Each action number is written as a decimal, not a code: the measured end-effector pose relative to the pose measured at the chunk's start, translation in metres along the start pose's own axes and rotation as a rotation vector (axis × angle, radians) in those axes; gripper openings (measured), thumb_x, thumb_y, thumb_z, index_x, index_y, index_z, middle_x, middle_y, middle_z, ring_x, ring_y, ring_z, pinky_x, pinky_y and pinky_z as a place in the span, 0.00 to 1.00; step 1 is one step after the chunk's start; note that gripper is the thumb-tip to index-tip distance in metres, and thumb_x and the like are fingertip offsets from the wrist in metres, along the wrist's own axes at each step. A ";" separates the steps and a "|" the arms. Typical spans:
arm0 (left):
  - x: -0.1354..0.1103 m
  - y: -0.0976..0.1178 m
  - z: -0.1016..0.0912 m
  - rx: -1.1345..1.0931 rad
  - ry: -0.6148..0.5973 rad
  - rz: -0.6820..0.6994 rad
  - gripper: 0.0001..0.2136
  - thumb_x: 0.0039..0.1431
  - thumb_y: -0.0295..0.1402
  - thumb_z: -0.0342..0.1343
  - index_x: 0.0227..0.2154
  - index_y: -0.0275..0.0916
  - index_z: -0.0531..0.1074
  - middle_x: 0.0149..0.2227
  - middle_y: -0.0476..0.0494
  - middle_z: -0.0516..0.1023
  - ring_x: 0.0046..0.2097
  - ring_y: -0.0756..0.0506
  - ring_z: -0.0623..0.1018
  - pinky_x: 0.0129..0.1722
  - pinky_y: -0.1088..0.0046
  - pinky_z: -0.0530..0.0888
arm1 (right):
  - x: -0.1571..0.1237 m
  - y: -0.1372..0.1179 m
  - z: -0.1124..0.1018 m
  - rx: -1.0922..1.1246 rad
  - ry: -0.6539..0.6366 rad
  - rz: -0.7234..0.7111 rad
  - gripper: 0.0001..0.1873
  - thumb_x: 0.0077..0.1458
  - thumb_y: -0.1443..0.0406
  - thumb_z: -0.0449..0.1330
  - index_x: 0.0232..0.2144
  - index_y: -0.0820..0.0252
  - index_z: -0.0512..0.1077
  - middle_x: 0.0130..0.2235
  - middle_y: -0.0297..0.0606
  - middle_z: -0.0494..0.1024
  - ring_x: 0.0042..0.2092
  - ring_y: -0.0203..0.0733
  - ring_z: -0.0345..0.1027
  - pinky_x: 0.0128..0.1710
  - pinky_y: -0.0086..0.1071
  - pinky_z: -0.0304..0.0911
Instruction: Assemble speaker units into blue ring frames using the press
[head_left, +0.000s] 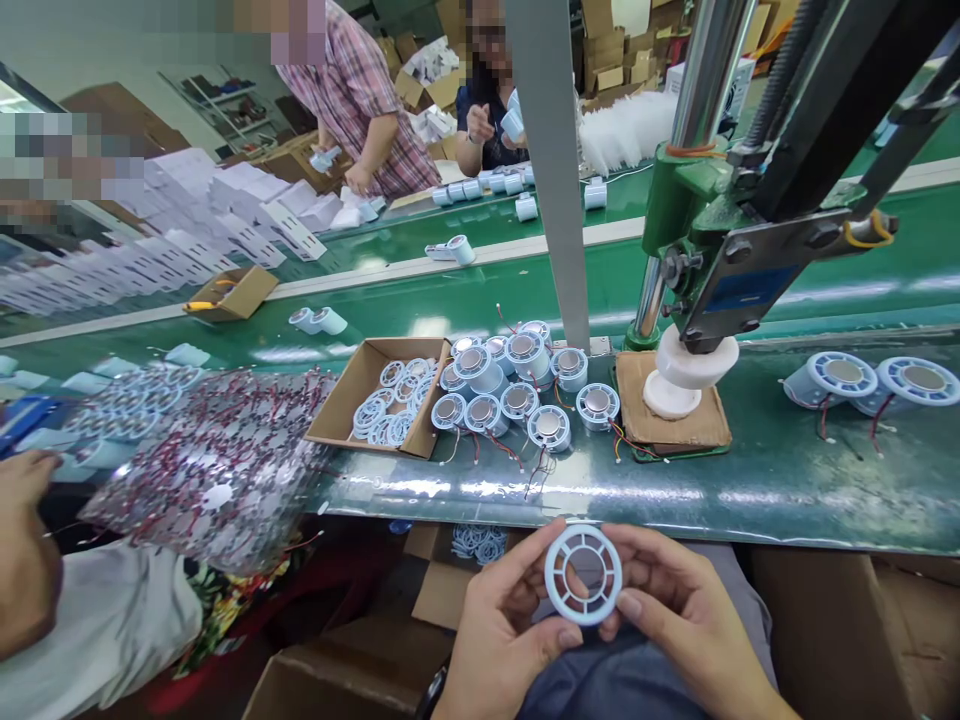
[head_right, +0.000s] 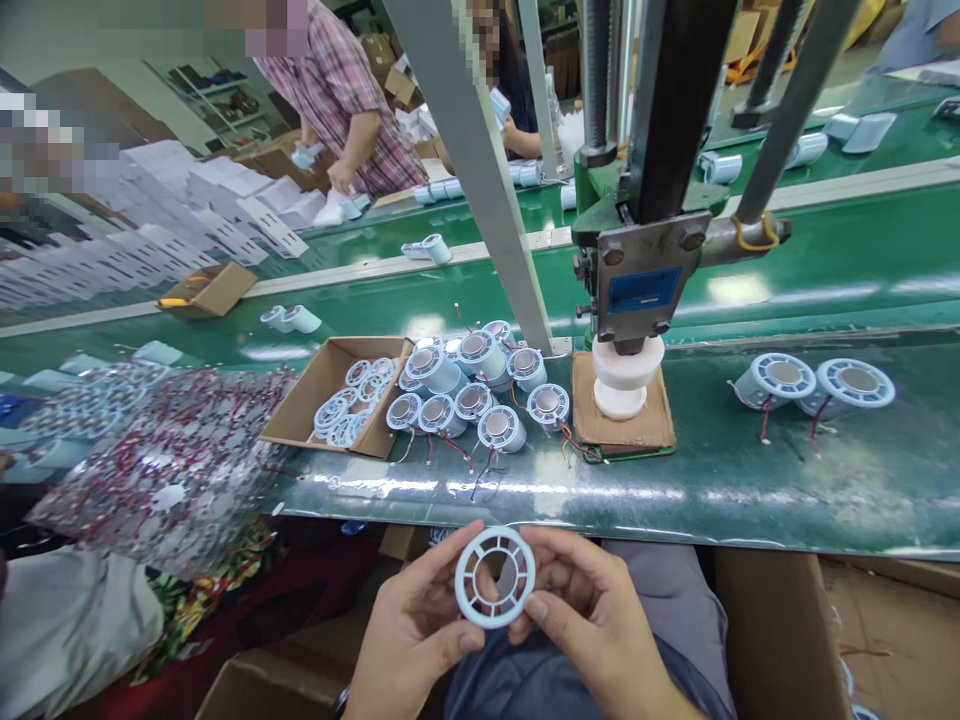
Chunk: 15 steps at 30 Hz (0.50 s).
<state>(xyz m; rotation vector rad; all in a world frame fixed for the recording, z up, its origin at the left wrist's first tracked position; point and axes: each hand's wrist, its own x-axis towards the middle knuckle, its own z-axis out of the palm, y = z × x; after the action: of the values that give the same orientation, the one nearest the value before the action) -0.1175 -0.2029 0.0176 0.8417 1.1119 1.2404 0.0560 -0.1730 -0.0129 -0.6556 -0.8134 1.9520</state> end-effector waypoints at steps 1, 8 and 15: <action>0.000 0.001 0.000 -0.002 -0.008 -0.002 0.27 0.46 0.33 0.75 0.51 0.42 0.80 0.30 0.44 0.84 0.34 0.43 0.83 0.43 0.68 0.81 | 0.000 0.000 0.000 -0.014 -0.001 0.001 0.18 0.57 0.62 0.69 0.49 0.55 0.78 0.36 0.40 0.82 0.29 0.35 0.77 0.32 0.27 0.76; -0.014 -0.041 -0.050 0.248 0.072 -0.239 0.27 0.49 0.34 0.71 0.53 0.37 0.77 0.43 0.36 0.83 0.45 0.39 0.82 0.47 0.65 0.78 | 0.003 -0.015 -0.019 -0.639 0.028 -0.072 0.14 0.58 0.60 0.65 0.47 0.57 0.79 0.45 0.46 0.79 0.38 0.41 0.78 0.38 0.29 0.77; 0.006 -0.134 -0.149 0.466 0.486 -0.473 0.15 0.61 0.34 0.64 0.48 0.33 0.74 0.34 0.47 0.79 0.32 0.47 0.79 0.35 0.68 0.79 | 0.023 -0.025 -0.046 -0.777 0.162 -0.172 0.17 0.60 0.54 0.62 0.44 0.59 0.78 0.38 0.44 0.79 0.34 0.39 0.76 0.32 0.28 0.78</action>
<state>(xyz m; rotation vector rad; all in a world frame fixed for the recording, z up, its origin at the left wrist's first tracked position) -0.2217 -0.2313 -0.1519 0.5652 1.9179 0.8072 0.0919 -0.1298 -0.0263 -1.1292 -1.4822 1.3688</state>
